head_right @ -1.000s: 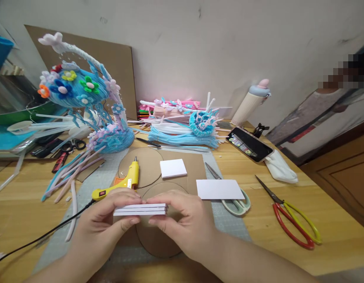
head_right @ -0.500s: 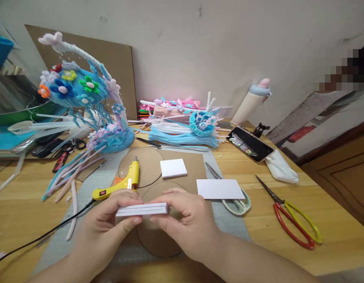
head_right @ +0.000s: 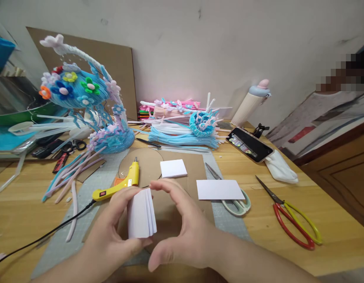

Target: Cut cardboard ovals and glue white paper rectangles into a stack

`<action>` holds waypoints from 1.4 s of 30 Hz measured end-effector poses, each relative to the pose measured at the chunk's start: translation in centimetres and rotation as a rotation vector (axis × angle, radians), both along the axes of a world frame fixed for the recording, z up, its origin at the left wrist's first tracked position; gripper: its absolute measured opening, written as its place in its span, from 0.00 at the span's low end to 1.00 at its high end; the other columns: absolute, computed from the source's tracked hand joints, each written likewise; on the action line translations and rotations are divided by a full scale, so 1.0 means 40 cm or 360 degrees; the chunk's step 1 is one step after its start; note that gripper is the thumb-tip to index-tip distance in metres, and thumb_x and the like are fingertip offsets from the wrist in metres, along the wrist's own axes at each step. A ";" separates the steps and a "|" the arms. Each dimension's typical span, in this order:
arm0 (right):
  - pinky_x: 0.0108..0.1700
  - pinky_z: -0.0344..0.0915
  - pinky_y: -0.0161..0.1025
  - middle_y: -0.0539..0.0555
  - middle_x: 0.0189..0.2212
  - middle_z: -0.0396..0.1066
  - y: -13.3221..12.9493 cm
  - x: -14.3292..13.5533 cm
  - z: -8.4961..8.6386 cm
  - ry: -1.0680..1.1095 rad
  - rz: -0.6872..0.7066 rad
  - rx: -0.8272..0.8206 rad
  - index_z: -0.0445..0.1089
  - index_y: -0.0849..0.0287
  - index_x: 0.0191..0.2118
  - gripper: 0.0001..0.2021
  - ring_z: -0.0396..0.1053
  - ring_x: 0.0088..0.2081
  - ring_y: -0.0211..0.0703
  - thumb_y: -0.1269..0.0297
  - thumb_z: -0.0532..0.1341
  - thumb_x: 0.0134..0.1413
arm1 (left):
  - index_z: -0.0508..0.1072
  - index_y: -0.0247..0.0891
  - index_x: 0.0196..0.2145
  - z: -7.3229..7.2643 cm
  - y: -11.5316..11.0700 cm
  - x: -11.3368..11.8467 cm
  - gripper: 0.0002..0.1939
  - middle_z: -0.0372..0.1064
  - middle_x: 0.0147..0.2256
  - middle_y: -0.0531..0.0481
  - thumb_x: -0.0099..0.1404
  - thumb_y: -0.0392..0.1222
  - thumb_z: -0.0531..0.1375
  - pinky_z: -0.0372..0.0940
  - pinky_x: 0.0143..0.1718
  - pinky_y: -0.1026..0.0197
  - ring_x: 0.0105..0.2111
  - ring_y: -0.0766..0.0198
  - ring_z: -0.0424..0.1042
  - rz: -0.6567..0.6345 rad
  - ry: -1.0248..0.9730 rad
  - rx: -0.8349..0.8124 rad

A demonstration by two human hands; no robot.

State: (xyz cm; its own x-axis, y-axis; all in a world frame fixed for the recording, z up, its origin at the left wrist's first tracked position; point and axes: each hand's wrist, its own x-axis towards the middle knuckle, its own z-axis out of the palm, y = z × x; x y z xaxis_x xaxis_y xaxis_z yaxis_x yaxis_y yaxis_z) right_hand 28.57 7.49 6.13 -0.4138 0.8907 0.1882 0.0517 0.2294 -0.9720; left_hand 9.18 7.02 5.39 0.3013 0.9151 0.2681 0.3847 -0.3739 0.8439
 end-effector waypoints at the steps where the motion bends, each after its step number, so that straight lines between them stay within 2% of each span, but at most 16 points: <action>1: 0.60 0.56 0.52 0.58 0.59 0.57 0.000 0.000 0.002 -0.0014 0.0010 0.0053 0.58 0.48 0.59 0.43 0.56 0.59 0.58 0.42 0.70 0.35 | 0.58 0.56 0.52 -0.002 -0.003 0.000 0.40 0.62 0.50 0.50 0.45 0.31 0.67 0.57 0.51 0.43 0.51 0.47 0.62 -0.0057 -0.0085 -0.0082; 4: 0.60 0.55 0.54 0.57 0.57 0.59 -0.001 -0.007 0.006 0.0042 0.0071 0.0145 0.61 0.46 0.57 0.34 0.58 0.58 0.56 0.51 0.70 0.43 | 0.56 0.56 0.54 -0.007 -0.012 0.004 0.42 0.61 0.51 0.49 0.46 0.32 0.68 0.59 0.52 0.43 0.52 0.47 0.63 -0.0258 -0.0246 -0.0286; 6: 0.60 0.57 0.53 0.56 0.54 0.61 -0.001 -0.012 0.007 0.0107 0.0081 0.0141 0.62 0.46 0.56 0.31 0.60 0.56 0.55 0.53 0.70 0.44 | 0.54 0.55 0.54 -0.005 -0.014 0.006 0.40 0.60 0.52 0.47 0.48 0.33 0.67 0.59 0.52 0.42 0.52 0.48 0.63 -0.0308 -0.0286 -0.0330; 11: 0.58 0.59 0.53 0.58 0.54 0.63 -0.004 -0.005 0.009 0.0045 0.0012 0.0096 0.61 0.47 0.57 0.35 0.62 0.55 0.56 0.57 0.72 0.42 | 0.58 0.53 0.53 0.001 -0.004 0.002 0.37 0.63 0.52 0.47 0.49 0.32 0.67 0.56 0.54 0.41 0.53 0.47 0.62 -0.0192 -0.0150 -0.0015; 14: 0.58 0.59 0.53 0.58 0.54 0.64 -0.004 0.004 0.013 0.0008 0.0031 0.0108 0.59 0.46 0.58 0.36 0.63 0.54 0.56 0.56 0.72 0.42 | 0.59 0.54 0.54 -0.001 0.000 -0.002 0.37 0.64 0.51 0.47 0.49 0.34 0.68 0.57 0.53 0.42 0.52 0.47 0.63 -0.0171 -0.0095 0.0040; 16: 0.60 0.55 0.54 0.57 0.53 0.66 -0.004 0.007 0.017 -0.0013 0.0017 0.0143 0.61 0.47 0.57 0.35 0.64 0.54 0.56 0.57 0.72 0.41 | 0.59 0.54 0.54 -0.004 0.001 -0.001 0.38 0.65 0.51 0.47 0.49 0.34 0.68 0.58 0.53 0.43 0.52 0.47 0.63 -0.0154 -0.0076 0.0072; 20: 0.65 0.40 0.59 0.54 0.54 0.67 -0.004 0.007 0.018 -0.0088 0.0013 0.0138 0.61 0.46 0.58 0.37 0.59 0.58 0.55 0.57 0.72 0.41 | 0.58 0.55 0.56 -0.011 0.006 0.000 0.40 0.66 0.51 0.48 0.48 0.34 0.69 0.58 0.52 0.45 0.52 0.48 0.63 -0.0111 -0.0052 0.0166; 23: 0.65 0.35 0.59 0.51 0.55 0.67 -0.005 0.003 0.011 -0.0127 0.0006 0.0120 0.59 0.42 0.58 0.40 0.58 0.59 0.54 0.63 0.74 0.38 | 0.58 0.56 0.56 -0.010 0.010 -0.001 0.42 0.67 0.50 0.49 0.46 0.37 0.70 0.57 0.52 0.45 0.50 0.48 0.65 -0.0146 -0.0029 0.0205; 24: 0.65 0.36 0.58 0.51 0.54 0.67 -0.005 0.001 0.009 -0.0109 -0.0007 0.0139 0.59 0.41 0.58 0.40 0.59 0.59 0.53 0.67 0.74 0.37 | 0.57 0.55 0.56 -0.008 0.011 -0.001 0.43 0.67 0.51 0.49 0.47 0.39 0.71 0.57 0.52 0.45 0.50 0.48 0.66 -0.0164 -0.0004 0.0207; 26: 0.63 0.47 0.56 0.51 0.52 0.68 -0.004 -0.003 0.008 0.0007 -0.0012 0.0131 0.60 0.42 0.56 0.39 0.63 0.56 0.52 0.71 0.72 0.37 | 0.57 0.54 0.57 -0.003 0.010 -0.002 0.41 0.67 0.52 0.48 0.48 0.43 0.70 0.56 0.52 0.44 0.51 0.48 0.65 -0.0177 0.0064 0.0211; 28: 0.58 0.59 0.52 0.53 0.52 0.68 -0.004 -0.006 0.011 0.0159 -0.0001 0.0035 0.60 0.45 0.56 0.36 0.66 0.53 0.52 0.72 0.71 0.39 | 0.56 0.53 0.57 0.002 0.009 -0.002 0.39 0.66 0.53 0.47 0.51 0.44 0.69 0.55 0.52 0.44 0.52 0.48 0.64 -0.0171 0.0137 0.0210; 30: 0.54 0.64 0.49 0.55 0.53 0.67 -0.005 -0.008 0.016 0.0222 0.0017 -0.0075 0.61 0.48 0.55 0.33 0.66 0.53 0.52 0.72 0.70 0.42 | 0.57 0.54 0.56 0.004 0.009 -0.003 0.37 0.67 0.53 0.47 0.52 0.43 0.68 0.56 0.52 0.44 0.52 0.49 0.64 -0.0154 0.0182 0.0218; 35: 0.54 0.64 0.48 0.57 0.53 0.67 -0.005 -0.008 0.014 0.0249 0.0017 -0.0126 0.61 0.49 0.55 0.33 0.66 0.54 0.52 0.68 0.71 0.42 | 0.58 0.53 0.55 0.004 0.011 -0.002 0.37 0.69 0.51 0.47 0.50 0.41 0.69 0.58 0.50 0.44 0.51 0.48 0.65 -0.0111 0.0244 0.0276; 39: 0.55 0.64 0.43 0.53 0.51 0.70 -0.004 -0.011 0.001 0.0288 -0.0042 -0.0031 0.63 0.46 0.55 0.35 0.68 0.52 0.48 0.71 0.72 0.39 | 0.59 0.52 0.55 0.004 0.012 0.001 0.38 0.69 0.50 0.47 0.49 0.41 0.70 0.58 0.50 0.45 0.50 0.48 0.65 -0.0113 0.0282 0.0270; 42: 0.54 0.64 0.42 0.52 0.51 0.70 -0.006 -0.013 -0.003 0.0291 -0.0063 -0.0009 0.63 0.46 0.55 0.37 0.69 0.50 0.48 0.72 0.73 0.36 | 0.63 0.48 0.50 0.008 0.015 0.003 0.34 0.71 0.47 0.47 0.47 0.44 0.71 0.59 0.48 0.46 0.47 0.50 0.68 -0.0141 0.0275 0.0282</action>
